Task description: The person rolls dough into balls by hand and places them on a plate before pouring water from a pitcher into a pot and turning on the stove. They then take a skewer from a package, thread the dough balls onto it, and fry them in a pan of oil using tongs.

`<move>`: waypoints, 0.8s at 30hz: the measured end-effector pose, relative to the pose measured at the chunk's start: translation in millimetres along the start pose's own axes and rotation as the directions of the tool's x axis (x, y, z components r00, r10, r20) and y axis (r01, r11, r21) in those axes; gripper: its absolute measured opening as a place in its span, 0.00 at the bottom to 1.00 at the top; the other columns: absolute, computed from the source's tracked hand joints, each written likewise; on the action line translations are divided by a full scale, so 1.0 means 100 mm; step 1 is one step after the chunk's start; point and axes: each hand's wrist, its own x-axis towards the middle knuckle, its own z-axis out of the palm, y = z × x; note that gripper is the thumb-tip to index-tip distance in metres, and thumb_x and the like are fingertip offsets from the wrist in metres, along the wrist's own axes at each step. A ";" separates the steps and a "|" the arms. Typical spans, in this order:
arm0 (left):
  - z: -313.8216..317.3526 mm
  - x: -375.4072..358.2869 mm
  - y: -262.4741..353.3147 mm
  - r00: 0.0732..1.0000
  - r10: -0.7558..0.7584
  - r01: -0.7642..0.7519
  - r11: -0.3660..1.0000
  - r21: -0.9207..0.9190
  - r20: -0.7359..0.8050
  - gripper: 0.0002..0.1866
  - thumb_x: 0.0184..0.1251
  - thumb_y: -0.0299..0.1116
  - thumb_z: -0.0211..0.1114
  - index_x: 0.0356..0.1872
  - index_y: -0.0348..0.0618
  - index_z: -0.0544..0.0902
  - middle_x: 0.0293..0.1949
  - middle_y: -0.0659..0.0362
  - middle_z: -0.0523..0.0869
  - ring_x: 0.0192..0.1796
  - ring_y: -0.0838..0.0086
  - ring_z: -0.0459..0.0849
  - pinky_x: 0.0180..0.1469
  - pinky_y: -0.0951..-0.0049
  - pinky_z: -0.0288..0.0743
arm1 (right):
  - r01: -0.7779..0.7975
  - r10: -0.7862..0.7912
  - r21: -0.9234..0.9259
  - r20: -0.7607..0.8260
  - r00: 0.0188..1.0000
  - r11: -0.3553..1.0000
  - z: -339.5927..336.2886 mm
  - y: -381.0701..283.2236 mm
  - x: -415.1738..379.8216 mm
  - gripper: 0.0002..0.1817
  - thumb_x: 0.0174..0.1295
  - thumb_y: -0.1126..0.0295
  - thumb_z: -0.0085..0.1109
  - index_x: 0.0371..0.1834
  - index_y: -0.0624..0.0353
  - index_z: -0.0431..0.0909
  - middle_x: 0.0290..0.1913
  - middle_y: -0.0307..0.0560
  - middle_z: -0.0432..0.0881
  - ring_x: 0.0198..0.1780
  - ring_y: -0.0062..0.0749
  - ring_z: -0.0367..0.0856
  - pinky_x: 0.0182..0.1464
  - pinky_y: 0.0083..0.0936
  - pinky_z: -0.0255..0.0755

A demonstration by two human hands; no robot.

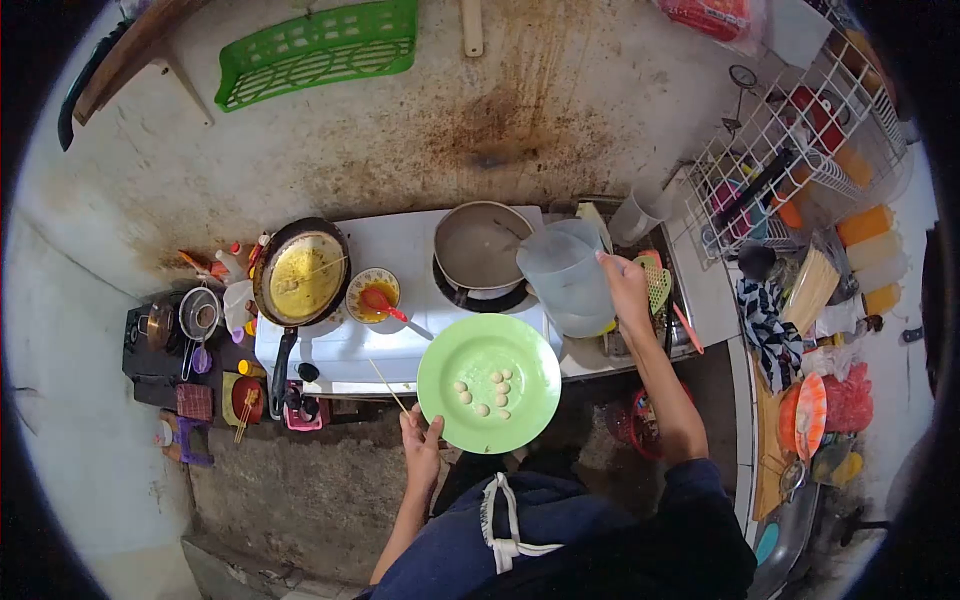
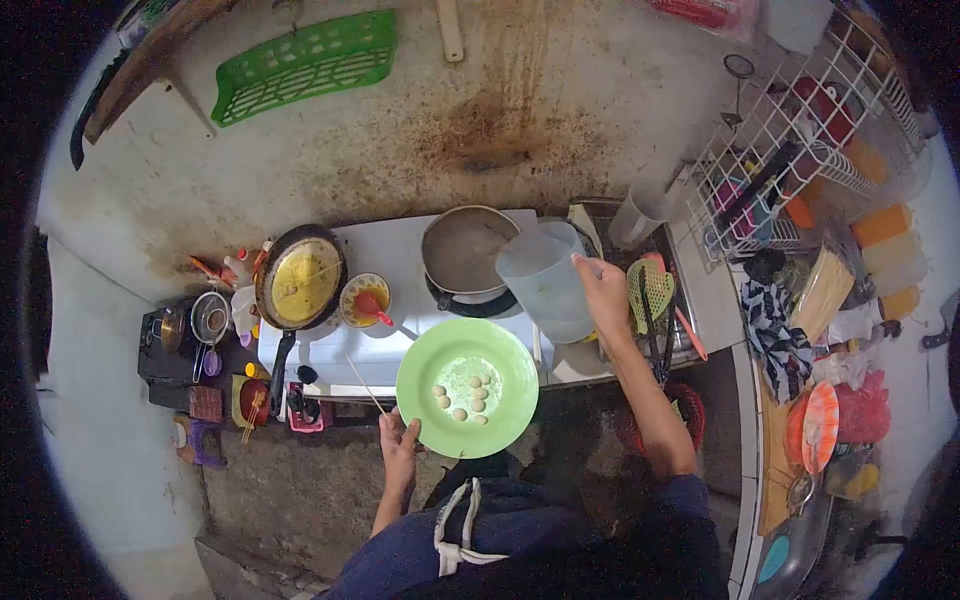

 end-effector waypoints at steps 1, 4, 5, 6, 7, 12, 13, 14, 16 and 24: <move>0.00 0.00 0.00 1.000 0.012 -0.013 1.000 -0.020 -0.015 0.13 0.61 0.26 0.55 0.42 0.44 0.62 0.42 0.58 0.72 0.39 0.80 0.76 0.26 0.84 0.73 | -0.001 0.001 -0.001 0.003 1.000 1.000 0.01 0.02 0.01 0.15 0.58 0.63 0.53 0.30 0.68 0.78 0.25 0.40 0.79 0.26 0.17 0.73 0.29 0.17 0.66; 0.04 -0.01 0.25 0.995 -0.100 0.099 0.994 -0.052 -0.028 0.12 0.61 0.26 0.55 0.42 0.44 0.62 0.42 0.59 0.72 0.39 0.81 0.75 0.26 0.84 0.74 | -0.001 0.001 -0.073 -0.007 1.000 0.997 0.02 0.08 0.04 0.16 0.57 0.61 0.54 0.31 0.67 0.79 0.24 0.41 0.80 0.25 0.18 0.74 0.29 0.17 0.66; 0.02 0.00 0.25 0.994 -0.101 0.100 0.994 -0.054 -0.030 0.12 0.61 0.26 0.55 0.42 0.44 0.62 0.42 0.59 0.72 0.39 0.81 0.75 0.26 0.84 0.74 | -0.005 0.005 -0.107 -0.001 1.000 0.994 0.01 0.08 0.05 0.17 0.57 0.60 0.54 0.31 0.67 0.79 0.24 0.41 0.80 0.25 0.18 0.74 0.29 0.17 0.67; -0.01 0.01 0.24 0.994 -0.102 0.101 0.994 -0.037 -0.024 0.12 0.61 0.26 0.54 0.42 0.44 0.62 0.43 0.58 0.71 0.39 0.80 0.75 0.25 0.84 0.74 | -0.008 0.009 -0.141 0.003 1.000 0.990 0.01 0.09 0.05 0.17 0.57 0.60 0.53 0.32 0.67 0.79 0.24 0.41 0.80 0.25 0.18 0.74 0.29 0.18 0.67; -0.02 0.02 0.23 0.994 -0.104 0.103 0.994 -0.020 -0.017 0.12 0.61 0.26 0.54 0.43 0.43 0.62 0.43 0.58 0.71 0.40 0.80 0.75 0.25 0.84 0.74 | -0.009 0.009 -0.142 0.005 1.000 0.990 0.01 0.12 0.06 0.17 0.57 0.60 0.53 0.32 0.67 0.79 0.24 0.41 0.80 0.25 0.18 0.74 0.29 0.18 0.67; -0.07 0.07 0.14 0.997 -0.065 0.063 0.997 -0.039 -0.049 0.14 0.62 0.28 0.54 0.45 0.43 0.62 0.45 0.58 0.71 0.40 0.79 0.76 0.25 0.83 0.75 | 0.003 0.000 -0.117 0.029 1.000 0.993 0.01 0.18 0.09 0.18 0.57 0.59 0.53 0.31 0.67 0.79 0.23 0.42 0.80 0.24 0.19 0.74 0.28 0.18 0.67; -0.09 0.08 0.11 0.998 -0.040 0.040 0.999 -0.011 -0.051 0.14 0.62 0.29 0.54 0.46 0.42 0.62 0.46 0.57 0.71 0.40 0.79 0.76 0.24 0.83 0.75 | 0.002 0.001 -0.118 0.029 1.000 0.993 0.01 0.17 0.08 0.18 0.57 0.59 0.53 0.31 0.67 0.79 0.23 0.42 0.80 0.24 0.19 0.74 0.28 0.18 0.67; -0.10 0.07 0.10 0.998 -0.041 0.041 0.999 -0.012 -0.051 0.14 0.62 0.29 0.54 0.46 0.42 0.62 0.46 0.57 0.71 0.40 0.79 0.76 0.24 0.83 0.75 | 0.010 -0.005 -0.129 0.039 0.999 0.992 0.01 0.15 0.08 0.19 0.58 0.58 0.53 0.31 0.67 0.79 0.23 0.42 0.80 0.24 0.19 0.74 0.28 0.18 0.67; -0.07 0.06 0.22 0.987 -0.153 0.151 0.988 -0.039 -0.045 0.15 0.62 0.29 0.54 0.47 0.41 0.61 0.46 0.57 0.71 0.40 0.78 0.76 0.24 0.83 0.76 | 0.019 -0.012 -0.142 0.049 0.999 0.990 0.01 0.15 0.09 0.19 0.58 0.58 0.52 0.31 0.67 0.79 0.23 0.42 0.80 0.24 0.20 0.74 0.29 0.19 0.67; -0.08 0.08 0.16 0.991 -0.128 0.128 0.992 -0.012 -0.039 0.15 0.61 0.29 0.54 0.46 0.42 0.61 0.48 0.56 0.70 0.39 0.78 0.77 0.23 0.83 0.76 | 0.057 -0.041 -0.213 0.076 0.996 0.975 0.03 0.01 0.07 0.20 0.58 0.57 0.52 0.31 0.67 0.78 0.22 0.42 0.79 0.23 0.20 0.74 0.28 0.19 0.67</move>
